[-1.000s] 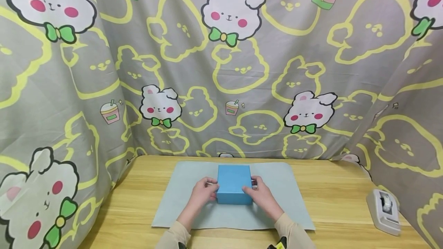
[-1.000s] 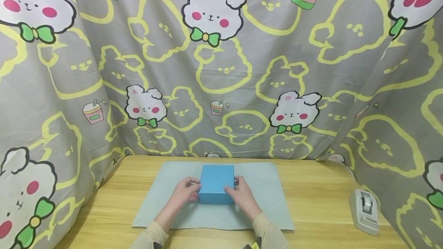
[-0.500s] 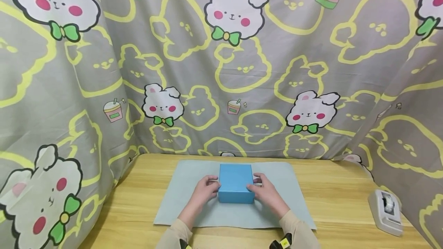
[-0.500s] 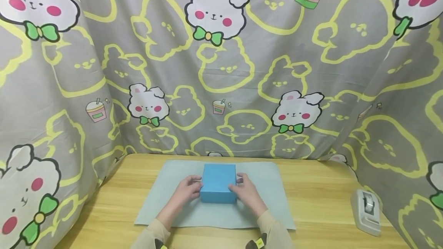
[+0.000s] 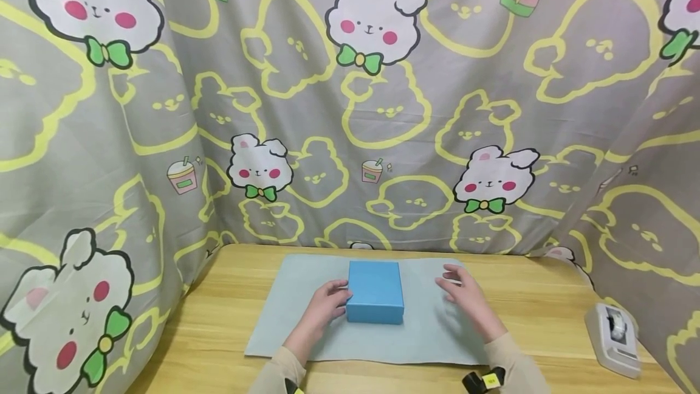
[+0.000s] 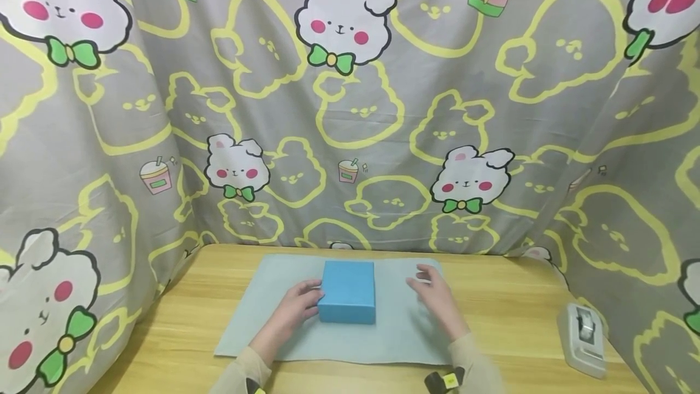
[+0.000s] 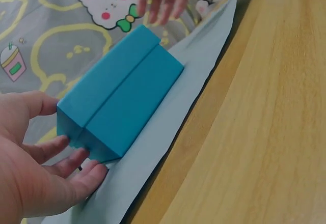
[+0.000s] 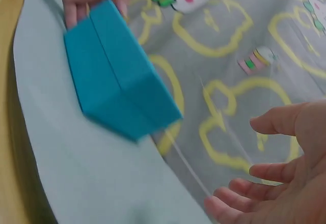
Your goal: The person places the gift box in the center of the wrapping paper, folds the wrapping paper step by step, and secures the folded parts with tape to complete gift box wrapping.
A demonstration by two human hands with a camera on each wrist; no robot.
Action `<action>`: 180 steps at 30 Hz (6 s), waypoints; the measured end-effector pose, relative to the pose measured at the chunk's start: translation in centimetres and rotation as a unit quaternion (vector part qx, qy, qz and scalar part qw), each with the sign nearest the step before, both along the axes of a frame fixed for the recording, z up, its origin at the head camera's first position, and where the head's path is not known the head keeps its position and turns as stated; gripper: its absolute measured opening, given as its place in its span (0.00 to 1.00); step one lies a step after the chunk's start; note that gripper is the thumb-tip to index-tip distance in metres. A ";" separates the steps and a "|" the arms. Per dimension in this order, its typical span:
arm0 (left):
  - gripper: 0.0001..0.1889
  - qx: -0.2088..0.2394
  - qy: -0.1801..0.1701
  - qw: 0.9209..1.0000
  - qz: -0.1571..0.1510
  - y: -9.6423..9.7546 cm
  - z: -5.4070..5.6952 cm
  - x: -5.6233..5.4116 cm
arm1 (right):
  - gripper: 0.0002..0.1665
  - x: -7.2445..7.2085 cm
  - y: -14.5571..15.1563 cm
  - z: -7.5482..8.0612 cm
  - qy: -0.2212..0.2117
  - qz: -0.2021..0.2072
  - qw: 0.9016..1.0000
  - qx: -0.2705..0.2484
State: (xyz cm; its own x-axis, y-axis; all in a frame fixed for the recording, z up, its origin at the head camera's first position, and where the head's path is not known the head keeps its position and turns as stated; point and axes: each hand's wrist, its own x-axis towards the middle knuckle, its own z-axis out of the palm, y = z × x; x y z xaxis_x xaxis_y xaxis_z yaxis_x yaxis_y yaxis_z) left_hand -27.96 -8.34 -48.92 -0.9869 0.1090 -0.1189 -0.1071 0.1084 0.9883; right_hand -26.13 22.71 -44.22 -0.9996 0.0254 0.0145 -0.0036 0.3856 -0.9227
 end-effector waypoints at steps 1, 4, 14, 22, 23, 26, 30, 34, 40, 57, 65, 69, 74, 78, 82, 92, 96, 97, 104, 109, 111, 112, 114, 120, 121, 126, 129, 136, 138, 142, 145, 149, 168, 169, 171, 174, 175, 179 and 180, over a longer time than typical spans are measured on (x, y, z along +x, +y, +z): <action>0.29 -0.003 -0.001 1.000 0.000 0.0 0.0 0.0 | 0.34 0.1 0.7 0.0 -0.001 -0.004 1.000 0.003; 0.30 -0.004 -0.005 1.000 -0.004 -0.1 0.0 0.1 | 0.35 0.5 2.6 -0.4 -0.017 -0.016 1.000 0.008; 0.32 -0.004 -0.008 1.000 -0.014 -0.4 -0.3 -0.3 | 0.38 0.0 6.5 -2.0 -0.067 -0.020 0.997 0.025; 0.32 -0.002 -0.010 1.000 -0.012 -0.2 -0.1 -0.2 | 0.39 -0.6 7.1 -2.9 -0.097 -0.014 0.995 0.028; 0.32 -0.001 -0.010 1.000 -0.012 -0.2 -0.1 -0.2 | 0.40 -0.6 7.1 -2.9 -0.100 -0.014 0.995 0.024; 0.32 0.000 -0.010 1.000 -0.013 -0.2 0.0 -0.2 | 0.41 -0.4 7.2 -2.7 -0.107 -0.007 0.994 0.013; 0.32 -0.001 -0.010 1.000 -0.013 -0.2 0.0 -0.2 | 0.39 -0.2 7.6 -2.4 -0.116 0.007 0.993 -0.005; 0.32 -0.002 -0.009 1.000 -0.013 -0.3 0.0 -0.2 | 0.36 0.0 8.1 -2.4 -0.120 0.019 0.992 -0.014; 0.32 -0.003 -0.005 1.000 -0.016 -0.4 -0.1 -0.2 | 0.30 0.0 7.9 -2.4 -0.117 0.010 0.993 -0.013; 0.31 0.004 -0.004 1.000 -0.020 -0.3 -0.2 -0.1 | 0.17 0.9 4.7 0.9 -0.056 -0.020 0.998 -0.021; 0.32 -0.005 -0.010 1.000 -0.017 -0.4 0.1 0.1 | 0.15 0.3 1.2 3.1 -0.018 -0.018 0.998 -0.054; 0.32 -0.005 -0.011 1.000 -0.020 -0.4 0.0 0.1 | 0.14 -0.3 -0.5 3.8 -0.005 -0.016 0.998 -0.056; 0.32 0.000 -0.010 1.000 -0.023 -0.4 -0.1 0.0 | 0.13 -0.9 -2.6 4.8 0.010 0.003 0.998 -0.056; 0.32 0.001 -0.008 1.000 -0.024 -0.5 0.0 0.0 | 0.11 -1.5 -4.3 5.3 0.021 0.023 0.998 -0.049; 0.32 0.000 -0.009 1.000 -0.024 -0.5 0.1 0.0 | 0.09 -2.1 -5.9 5.4 0.032 0.035 0.998 -0.027; 0.31 0.003 -0.010 1.000 -0.022 -0.4 0.2 0.1 | 0.07 -2.8 -9.7 4.6 0.031 0.077 0.996 -0.039; 0.30 0.006 -0.014 1.000 -0.018 -0.4 0.2 -0.1 | 0.07 -2.7 -10.9 4.0 0.023 0.080 0.996 -0.041; 0.30 0.007 -0.014 1.000 -0.018 -0.4 0.2 -0.1 | 0.07 -2.7 -11.1 3.9 0.022 0.081 0.996 -0.041; 0.31 0.022 -0.015 0.999 -0.022 -0.6 0.0 -0.4 | 0.06 -2.8 -12.5 2.5 0.039 0.103 0.994 -0.007; 0.30 0.039 -0.021 0.999 -0.023 -0.7 -0.1 -0.4 | 0.07 -2.8 -13.1 1.7 0.055 0.120 0.991 0.027; 0.30 0.045 -0.022 0.998 -0.024 -0.7 0.0 -0.4 | 0.08 -2.8 -13.3 1.5 0.059 0.125 0.990 0.033; 0.30 0.047 -0.019 0.998 -0.025 -0.7 0.0 -0.4 | 0.09 -2.8 -13.3 1.5 0.060 0.127 0.990 0.031; 0.31 0.052 -0.015 0.998 -0.029 -0.7 -0.1 -0.5 | 0.12 -2.7 -13.4 1.5 0.059 0.129 0.990 0.025; 0.33 0.046 -0.006 0.998 -0.035 -0.7 -0.1 -0.6 | 0.18 -2.3 -13.3 1.7 0.050 0.126 0.991 0.016; 0.33 0.046 -0.008 0.998 -0.035 -0.7 -0.1 -0.6 | 0.18 -2.3 -13.3 1.7 0.048 0.125 0.991 0.018; 0.38 0.041 -0.009 0.999 -0.030 -0.7 -0.2 -0.6 | 0.17 -2.4 -13.2 1.4 0.039 0.129 0.990 0.031; 0.40 0.040 -0.015 0.999 -0.021 -0.5 -0.1 -0.5 | 0.13 -2.2 -13.2 1.3 0.045 0.147 0.987 0.038; 0.38 0.043 -0.025 0.999 -0.010 0.0 0.4 0.0 | 0.05 -1.8 -12.8 1.1 0.069 0.200 0.976 0.055; 0.35 0.043 -0.023 0.999 -0.008 0.0 0.4 0.1 | 0.05 -1.8 -12.6 1.0 0.072 0.208 0.974 0.051; 0.32 0.039 -0.018 0.999 -0.004 0.1 0.4 0.0 | 0.08 -1.5 -11.7 0.7 0.077 0.209 0.975 0.027; 0.31 0.035 -0.018 0.999 0.000 0.1 0.4 -0.1 | 0.11 -1.1 -10.5 0.6 0.081 0.193 0.978 0.004; 0.32 0.032 -0.021 0.999 0.000 0.2 0.3 0.0 | 0.11 -0.1 -8.8 0.3 0.091 0.166 0.982 -0.009; 0.32 0.027 -0.014 1.000 -0.007 0.0 0.3 0.1 | 0.21 4.9 -5.8 -1.7 0.257 0.241 0.919 0.175; 0.32 0.027 -0.014 1.000 -0.008 0.0 0.3 0.1 | 0.21 5.0 -6.0 -1.6 0.250 0.245 0.918 0.187; 0.32 0.028 -0.014 0.999 -0.009 0.0 0.3 0.1 | 0.21 5.1 -6.2 -1.5 0.235 0.249 0.917 0.205; 0.32 0.027 -0.014 0.999 -0.009 0.0 0.3 0.2 | 0.20 5.2 -6.4 -1.4 0.237 0.247 0.911 0.229; 0.32 0.026 -0.013 1.000 -0.008 0.0 0.3 0.2 | 0.20 5.1 -6.4 -1.5 0.243 0.250 0.907 0.237; 0.31 0.023 -0.010 1.000 -0.005 0.1 0.2 0.3 | 0.21 4.9 -6.5 -1.6 0.313 0.261 0.869 0.281; 0.31 0.022 -0.007 1.000 -0.004 0.1 0.2 0.3 | 0.22 4.9 -6.6 -1.6 0.338 0.262 0.856 0.292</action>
State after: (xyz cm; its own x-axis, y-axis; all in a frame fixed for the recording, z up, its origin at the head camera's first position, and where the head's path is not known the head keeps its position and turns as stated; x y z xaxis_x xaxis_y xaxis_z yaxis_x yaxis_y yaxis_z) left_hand -27.62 -8.26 -48.67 -0.9843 0.1215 -0.1281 -0.1207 0.0661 0.9905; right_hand -21.23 16.15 -45.85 -0.6302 -0.6327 0.4501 -0.7735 0.5622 -0.2926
